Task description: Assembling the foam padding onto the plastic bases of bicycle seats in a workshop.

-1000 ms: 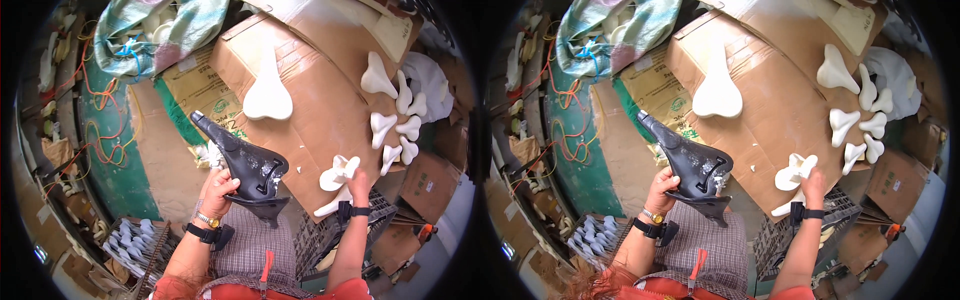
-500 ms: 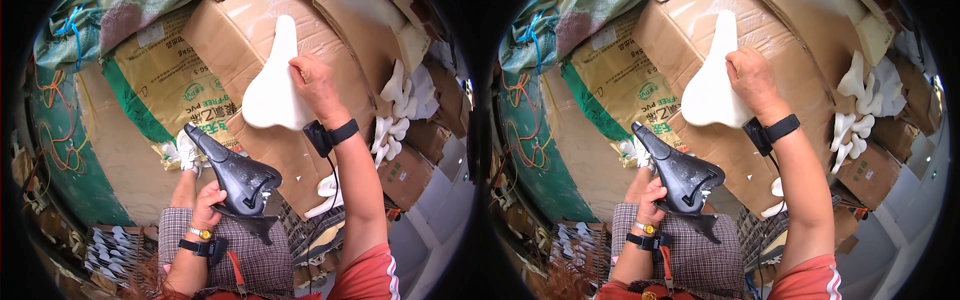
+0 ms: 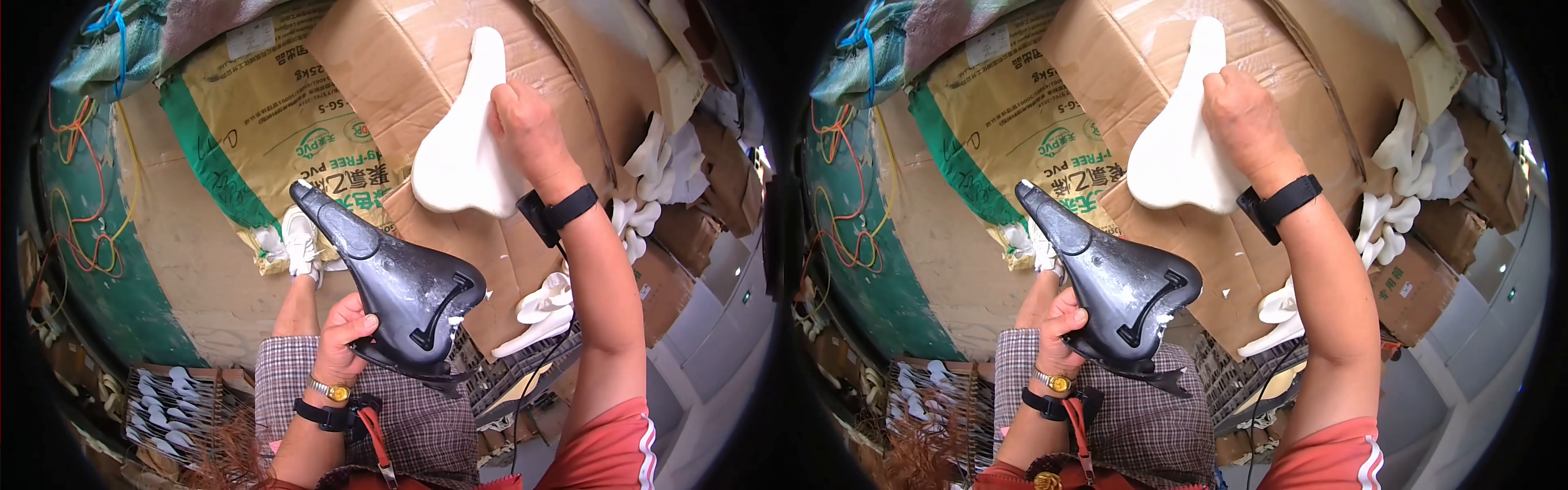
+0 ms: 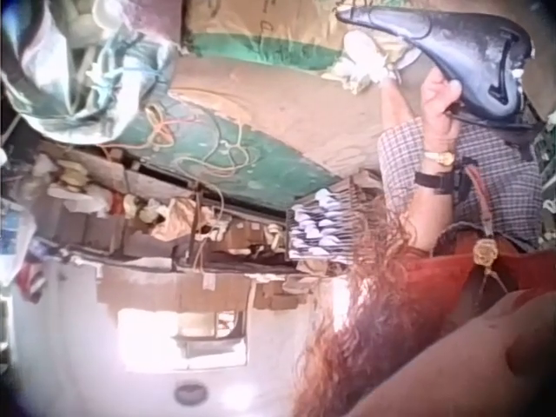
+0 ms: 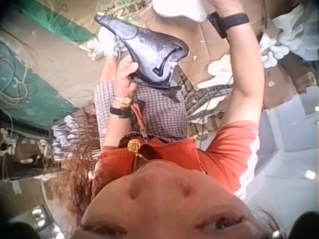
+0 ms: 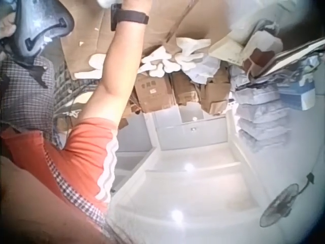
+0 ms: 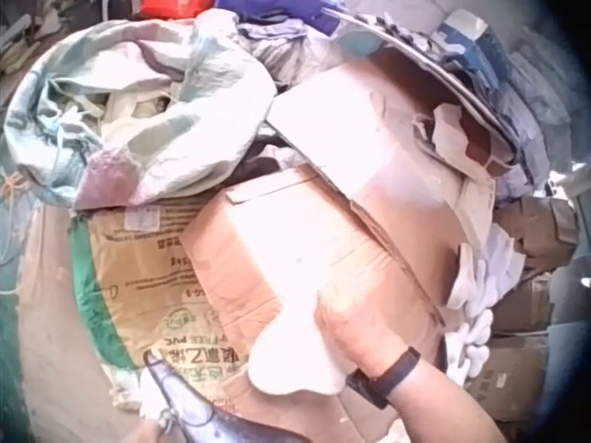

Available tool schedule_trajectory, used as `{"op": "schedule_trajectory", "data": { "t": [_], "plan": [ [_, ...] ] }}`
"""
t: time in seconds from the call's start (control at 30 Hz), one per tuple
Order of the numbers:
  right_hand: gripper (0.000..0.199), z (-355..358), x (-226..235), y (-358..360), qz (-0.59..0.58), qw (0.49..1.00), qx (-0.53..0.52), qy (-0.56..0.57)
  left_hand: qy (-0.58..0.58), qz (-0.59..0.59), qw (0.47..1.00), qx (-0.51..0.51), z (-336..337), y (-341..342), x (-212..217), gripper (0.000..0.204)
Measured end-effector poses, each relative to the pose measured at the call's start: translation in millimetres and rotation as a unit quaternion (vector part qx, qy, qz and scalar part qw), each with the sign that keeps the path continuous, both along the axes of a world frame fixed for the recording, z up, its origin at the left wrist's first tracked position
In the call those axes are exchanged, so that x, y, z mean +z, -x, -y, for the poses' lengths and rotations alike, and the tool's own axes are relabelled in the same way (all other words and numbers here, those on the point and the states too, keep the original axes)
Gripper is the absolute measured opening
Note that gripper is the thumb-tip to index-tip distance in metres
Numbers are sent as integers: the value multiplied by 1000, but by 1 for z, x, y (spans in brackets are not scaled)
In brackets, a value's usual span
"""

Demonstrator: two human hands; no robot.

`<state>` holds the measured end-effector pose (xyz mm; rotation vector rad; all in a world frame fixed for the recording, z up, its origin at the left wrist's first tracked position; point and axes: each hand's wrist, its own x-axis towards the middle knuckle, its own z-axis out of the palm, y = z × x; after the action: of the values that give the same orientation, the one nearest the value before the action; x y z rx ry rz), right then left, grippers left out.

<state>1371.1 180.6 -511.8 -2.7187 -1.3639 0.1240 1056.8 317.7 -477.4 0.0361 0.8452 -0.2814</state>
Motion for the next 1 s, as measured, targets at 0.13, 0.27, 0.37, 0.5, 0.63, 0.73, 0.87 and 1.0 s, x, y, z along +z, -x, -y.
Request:
{"op": "schedule_trajectory", "data": {
  "t": [0.13,0.27,0.37,0.5,0.63,0.73,0.87,1.0],
  "plan": [
    [4,10,6,-19,-22,988,-124,-90,-9,-7,1000,14,-6,0,0,34],
    [6,18,26,-25,-39,983,-164,-77,-18,-13,1000,14,-11,-2,1,31],
    [9,10,26,-11,-92,983,-124,-95,-22,-14,1000,11,-14,-3,0,30],
    [7,0,21,1,-65,997,-27,-20,-21,-14,1000,13,-14,-5,1,29],
    [8,0,18,-5,-65,998,-3,18,-15,-14,1000,17,-13,-7,0,29],
    [8,-3,13,-10,-44,999,28,12,-16,-16,1000,13,-12,-7,-1,29],
    [7,15,2,-38,27,999,-18,18,-11,-8,1000,1,-9,-9,-2,30],
    [5,24,22,-61,-1,980,-179,-93,-19,-4,1000,-14,-7,-4,-7,41]
  ]
}}
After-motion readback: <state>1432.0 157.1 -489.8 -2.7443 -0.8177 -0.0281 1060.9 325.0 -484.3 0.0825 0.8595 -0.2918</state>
